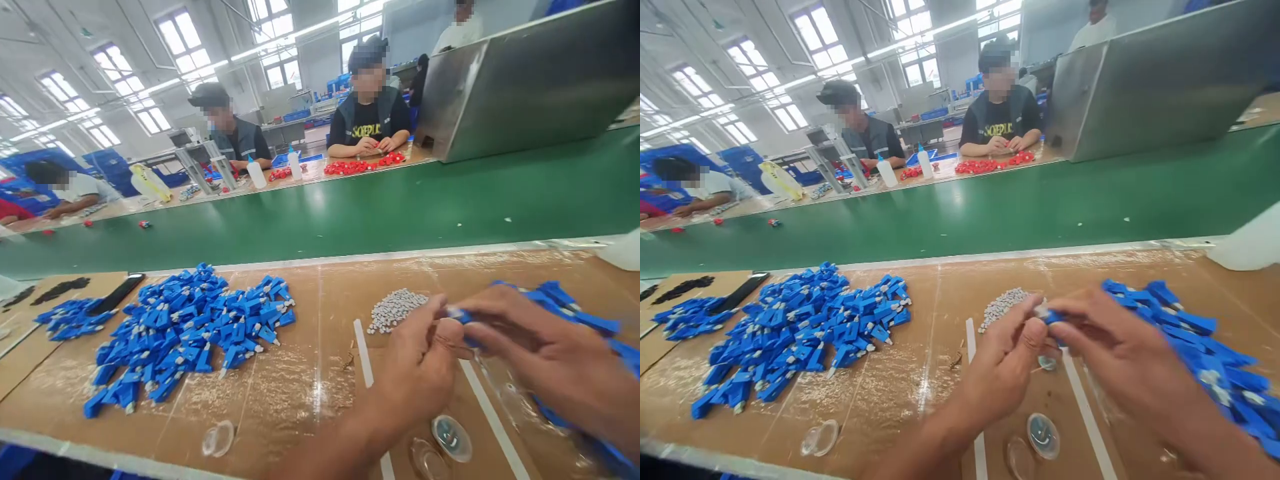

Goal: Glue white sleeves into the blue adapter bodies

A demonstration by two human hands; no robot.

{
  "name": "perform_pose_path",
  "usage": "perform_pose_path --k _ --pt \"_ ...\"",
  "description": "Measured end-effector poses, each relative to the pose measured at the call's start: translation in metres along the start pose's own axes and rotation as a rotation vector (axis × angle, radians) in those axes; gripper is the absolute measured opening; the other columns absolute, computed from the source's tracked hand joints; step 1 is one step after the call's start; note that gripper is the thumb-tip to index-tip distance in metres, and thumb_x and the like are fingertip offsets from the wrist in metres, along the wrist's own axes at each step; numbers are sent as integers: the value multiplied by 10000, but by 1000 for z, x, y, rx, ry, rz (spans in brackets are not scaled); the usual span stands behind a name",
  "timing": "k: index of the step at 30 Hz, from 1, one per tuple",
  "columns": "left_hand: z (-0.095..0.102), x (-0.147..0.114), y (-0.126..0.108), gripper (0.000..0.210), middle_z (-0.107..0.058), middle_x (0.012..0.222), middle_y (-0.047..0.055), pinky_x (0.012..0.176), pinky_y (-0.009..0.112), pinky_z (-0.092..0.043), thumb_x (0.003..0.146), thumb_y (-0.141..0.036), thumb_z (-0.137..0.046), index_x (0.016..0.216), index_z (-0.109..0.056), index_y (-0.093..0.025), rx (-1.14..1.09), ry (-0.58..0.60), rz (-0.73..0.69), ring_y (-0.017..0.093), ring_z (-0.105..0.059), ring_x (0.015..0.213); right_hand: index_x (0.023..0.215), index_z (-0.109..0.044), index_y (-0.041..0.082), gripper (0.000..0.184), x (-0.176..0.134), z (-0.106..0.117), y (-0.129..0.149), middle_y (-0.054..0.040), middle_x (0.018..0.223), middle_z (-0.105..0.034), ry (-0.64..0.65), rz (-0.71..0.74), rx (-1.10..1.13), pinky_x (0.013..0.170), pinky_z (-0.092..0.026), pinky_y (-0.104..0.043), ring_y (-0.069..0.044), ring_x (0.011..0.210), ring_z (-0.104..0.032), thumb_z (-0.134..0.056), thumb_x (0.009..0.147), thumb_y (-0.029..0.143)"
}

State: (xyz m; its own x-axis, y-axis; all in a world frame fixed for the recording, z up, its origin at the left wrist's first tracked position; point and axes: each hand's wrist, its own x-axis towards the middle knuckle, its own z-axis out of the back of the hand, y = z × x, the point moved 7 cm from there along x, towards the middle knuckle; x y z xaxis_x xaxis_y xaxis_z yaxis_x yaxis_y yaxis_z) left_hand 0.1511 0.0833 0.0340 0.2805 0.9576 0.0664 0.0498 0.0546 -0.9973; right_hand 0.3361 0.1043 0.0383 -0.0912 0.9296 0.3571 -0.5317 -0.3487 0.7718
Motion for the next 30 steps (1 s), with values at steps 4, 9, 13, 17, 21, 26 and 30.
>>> perform_pose_path --k 4,9,13,17,21,26,30 --pt "-2 -3 16 567 -767 1031 115 766 336 -615 1049 -676 -647 1207 -809 -155 -208 -60 13 210 -688 840 1345 -823 368 344 -24 -35 31 -67 1128 -788 111 2 176 810 -701 -350 -252 964 -785 -691 1093 560" --pt "25 -7 54 627 -681 785 44 654 266 -557 854 -769 -837 885 -790 -145 -318 -140 148 154 -625 700 1308 -831 344 362 -58 -32 11 -57 1070 -778 245 -105 125 802 -684 -330 -232 883 -760 -734 1053 581" --pt "47 -2 75 657 -672 765 27 615 230 -514 766 -768 -909 893 -789 -135 -364 -223 171 133 -601 680 1011 -873 290 369 -85 -46 -2 -44 923 -769 397 -193 177 704 -628 -298 -218 772 -719 -714 1044 621" --pt "53 -2 83 618 -691 780 32 601 227 -490 798 -724 -909 942 -805 -131 -397 -252 178 132 -600 681 872 -806 268 417 -93 -57 -3 -19 828 -705 441 -236 176 658 -555 -305 -210 730 -674 -661 1071 605" --pt "52 -4 85 624 -699 777 42 589 233 -482 769 -716 -935 923 -816 -122 -417 -251 180 137 -598 681 810 -729 255 454 -94 -61 -4 -10 807 -681 466 -237 165 643 -518 -307 -205 719 -648 -629 1094 594" --pt "53 -6 84 599 -716 789 47 599 238 -482 796 -692 -929 940 -832 -119 -431 -255 179 134 -596 684 819 -703 260 418 -98 -61 -4 -8 839 -669 492 -157 98 673 -521 -310 -208 754 -664 -591 1140 505" --pt "54 -8 85 596 -724 794 41 612 250 -487 788 -684 -940 957 -836 -122 -452 -256 186 139 -603 690 935 -750 279 285 -101 -60 5 -38 945 -711 498 -11 18 741 -564 -329 -228 842 -717 -591 1149 378"
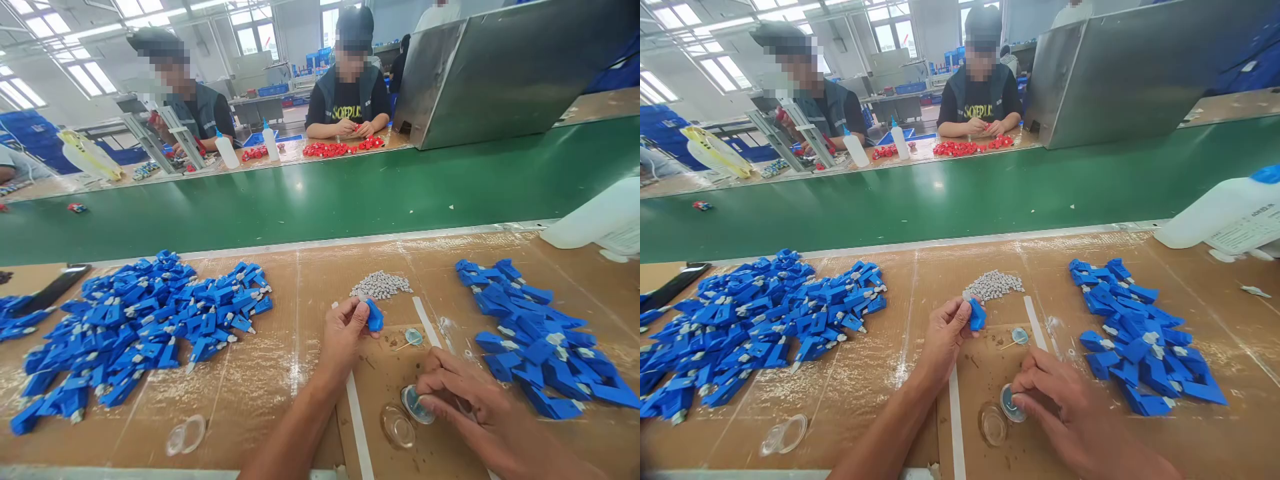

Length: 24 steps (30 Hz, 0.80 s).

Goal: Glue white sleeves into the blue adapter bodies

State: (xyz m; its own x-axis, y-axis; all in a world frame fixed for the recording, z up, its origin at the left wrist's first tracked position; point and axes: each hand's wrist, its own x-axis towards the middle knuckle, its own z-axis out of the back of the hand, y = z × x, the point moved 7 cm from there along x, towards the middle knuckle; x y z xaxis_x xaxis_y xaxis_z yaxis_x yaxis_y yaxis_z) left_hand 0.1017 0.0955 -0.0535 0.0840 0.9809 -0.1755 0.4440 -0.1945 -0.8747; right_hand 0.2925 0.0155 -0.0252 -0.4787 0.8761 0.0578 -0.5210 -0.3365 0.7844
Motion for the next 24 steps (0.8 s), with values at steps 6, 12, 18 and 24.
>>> perform_pose_path --k 6,12,18,24 --pt "-1 -2 9 609 -711 776 23 628 245 -495 772 -671 -965 971 -824 -112 -74 24 61 122 -612 666 970 -723 280 265 -2 -2 11 -59 964 -707 16 77 -46 731 -575 -350 -245 846 -710 -543 1158 330" --pt "-9 -7 29 607 -738 838 75 645 240 -538 802 -624 -966 1029 -790 -89 -207 135 239 147 -687 711 919 -656 268 373 2 9 -3 -26 885 -679 -2 -131 188 740 -580 -321 -231 821 -682 -518 1165 513" --pt "-18 -10 46 565 -754 888 114 618 210 -546 829 -565 -961 1047 -787 -74 -309 224 350 155 -722 730 917 -717 270 350 34 34 -9 -9 847 -702 -232 -153 395 714 -579 -276 -206 787 -681 -617 1126 532" --pt "-21 -9 54 559 -745 839 99 587 213 -540 810 -562 -981 1008 -789 -76 -382 229 392 148 -708 676 935 -762 286 322 59 52 4 -36 886 -770 -431 -43 240 706 -630 -291 -230 799 -742 -669 1106 542"
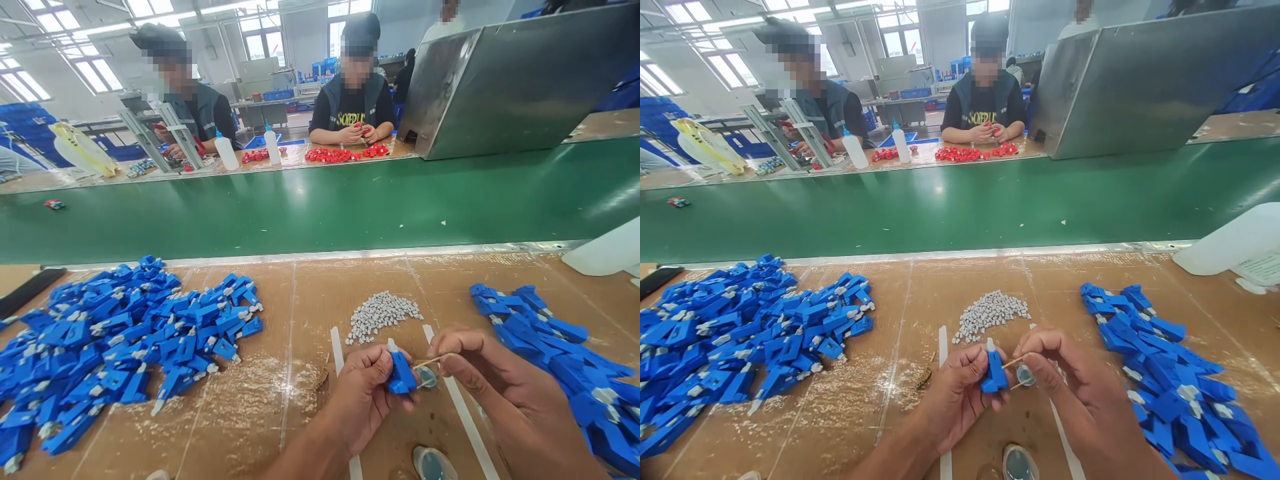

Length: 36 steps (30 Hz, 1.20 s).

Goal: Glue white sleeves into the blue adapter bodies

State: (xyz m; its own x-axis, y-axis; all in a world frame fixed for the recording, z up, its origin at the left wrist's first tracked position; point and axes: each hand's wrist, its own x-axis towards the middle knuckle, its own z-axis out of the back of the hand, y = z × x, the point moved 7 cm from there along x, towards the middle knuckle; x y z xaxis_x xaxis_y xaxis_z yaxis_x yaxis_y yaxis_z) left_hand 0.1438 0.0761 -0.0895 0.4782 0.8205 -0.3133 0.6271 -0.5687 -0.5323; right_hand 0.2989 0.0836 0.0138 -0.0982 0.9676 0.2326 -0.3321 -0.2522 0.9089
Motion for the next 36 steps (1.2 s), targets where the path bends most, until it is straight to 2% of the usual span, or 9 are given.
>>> perform_pose_path --k 3,6,12,21,26,30,33,36 --pt "0 0 2 532 -740 843 95 590 222 -553 833 -560 -962 994 -783 -85 -8 -1 6 144 -698 664 966 -750 301 314 2 -1 1 -44 930 -792 -12 48 -94 744 -634 -319 -246 844 -757 -618 1137 529" --pt "-1 0 3 496 -727 838 91 591 226 -555 863 -553 -938 960 -772 -96 -5 8 9 143 -691 659 999 -737 310 282 2 -6 0 -34 929 -799 42 85 -141 727 -625 -322 -235 803 -754 -591 1157 493" --pt "-2 -1 5 501 -705 836 81 583 227 -543 857 -564 -936 964 -789 -97 16 12 12 134 -665 652 1017 -720 322 243 3 -9 -2 -2 918 -788 77 99 -132 732 -607 -307 -214 794 -754 -575 1175 437" --pt "-1 -1 5 525 -682 828 72 585 235 -539 844 -592 -940 963 -798 -100 12 3 5 131 -648 664 1037 -710 306 208 3 -14 -1 -4 923 -796 106 155 -157 751 -597 -314 -209 804 -771 -565 1180 355" --pt "-3 -2 5 522 -682 822 66 585 232 -532 845 -595 -938 952 -793 -106 11 18 -8 121 -631 648 1040 -663 302 203 2 -20 3 4 878 -753 205 219 -174 717 -569 -309 -203 776 -743 -524 1183 266" --pt "-3 -3 5 515 -662 798 52 579 227 -537 840 -592 -944 921 -786 -108 26 9 -19 116 -623 642 1122 -646 295 182 -2 -21 6 -21 937 -753 146 297 -222 752 -547 -329 -215 834 -743 -493 1186 222" --pt "-3 -3 5 514 -683 810 63 582 226 -552 832 -576 -955 931 -782 -102 21 11 -15 121 -639 651 1116 -654 286 177 -2 -22 8 -13 928 -743 159 327 -204 762 -548 -314 -204 841 -737 -511 1175 199" --pt "-3 -3 2 529 -713 825 85 571 209 -552 829 -565 -962 970 -792 -84 17 15 -13 126 -664 665 1098 -677 301 136 -4 -7 13 3 942 -755 81 295 -213 779 -564 -279 -193 854 -741 -577 1158 230"
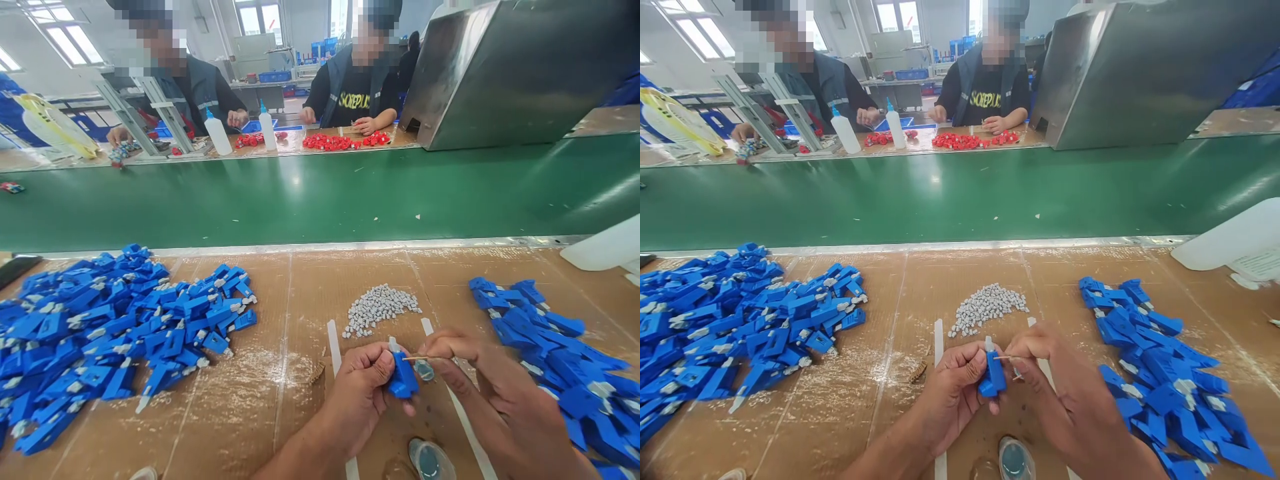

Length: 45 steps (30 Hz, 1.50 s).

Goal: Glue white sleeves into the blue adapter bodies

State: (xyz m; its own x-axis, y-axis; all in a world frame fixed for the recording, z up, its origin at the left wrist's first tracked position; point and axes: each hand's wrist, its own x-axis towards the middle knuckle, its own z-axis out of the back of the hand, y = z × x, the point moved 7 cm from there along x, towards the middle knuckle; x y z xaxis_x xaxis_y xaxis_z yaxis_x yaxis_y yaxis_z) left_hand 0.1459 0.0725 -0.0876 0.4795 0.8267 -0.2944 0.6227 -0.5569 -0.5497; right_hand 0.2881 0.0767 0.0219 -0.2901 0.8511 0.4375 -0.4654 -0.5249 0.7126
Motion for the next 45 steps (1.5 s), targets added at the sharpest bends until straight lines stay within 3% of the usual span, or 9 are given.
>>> perform_pose_path --k 3,7,11,15,18,27,34,41,45 --pt "-2 -2 -10 530 -759 842 111 543 177 -529 813 -546 -981 987 -797 -80 -26 9 -2 137 -713 671 998 -729 303 141 -12 20 1 -12 959 -748 -39 -107 -4 784 -585 -273 -209 860 -737 -684 1119 361" --pt "-5 -9 -40 471 -801 882 100 546 150 -539 779 -440 -1023 1025 -808 -101 -100 -9 -66 144 -756 700 885 -781 285 307 -43 9 5 -62 923 -739 239 -205 112 736 -637 -320 -254 843 -751 -642 1123 419" --pt "1 -16 -77 361 -816 894 81 569 149 -561 769 -296 -1020 1011 -820 -117 -148 -63 -204 142 -758 720 1156 -846 327 166 -62 -2 -1 -53 1009 -784 353 -247 34 738 -642 -308 -235 832 -758 -714 1086 401" --pt "20 -20 -106 144 -806 872 78 564 167 -568 870 -179 -870 989 -810 -125 -237 -199 -361 140 -731 696 1231 -795 308 205 -32 -1 -13 -33 930 -779 237 -223 -102 665 -583 -303 -212 730 -713 -685 1119 440" --pt "36 -22 -118 62 -787 870 73 555 170 -567 938 -133 -760 991 -792 -134 -329 -308 -441 127 -698 670 1133 -764 243 191 7 -24 -14 -48 906 -758 303 -58 -211 644 -527 -306 -206 738 -688 -592 1160 322" --pt "44 -15 -107 158 -774 834 103 548 198 -565 1021 -143 -667 970 -802 -79 -376 -392 -394 138 -700 622 954 -771 196 248 48 -106 -24 -55 910 -678 551 199 -400 635 -362 -308 -187 720 -609 -571 1067 102" --pt "36 -16 -107 86 -774 830 90 557 192 -552 953 -175 -777 967 -805 -95 -351 -339 -379 135 -697 628 915 -764 188 265 52 -117 -28 -64 895 -661 646 215 -477 609 -284 -337 -181 675 -513 -562 1051 84" --pt "35 -14 -102 190 -776 832 79 581 193 -548 859 -233 -899 961 -806 -102 -299 -293 -389 130 -689 651 927 -729 177 153 59 -127 -25 -121 968 -704 698 120 -316 617 -382 -333 -229 769 -566 -698 816 76" --pt "28 -14 -97 376 -754 810 63 572 193 -525 764 -364 -1005 955 -804 -110 -199 -244 -400 133 -670 664 913 -696 211 133 65 -103 -18 -90 914 -701 550 -45 -43 703 -487 -355 -232 797 -598 -618 1010 258"
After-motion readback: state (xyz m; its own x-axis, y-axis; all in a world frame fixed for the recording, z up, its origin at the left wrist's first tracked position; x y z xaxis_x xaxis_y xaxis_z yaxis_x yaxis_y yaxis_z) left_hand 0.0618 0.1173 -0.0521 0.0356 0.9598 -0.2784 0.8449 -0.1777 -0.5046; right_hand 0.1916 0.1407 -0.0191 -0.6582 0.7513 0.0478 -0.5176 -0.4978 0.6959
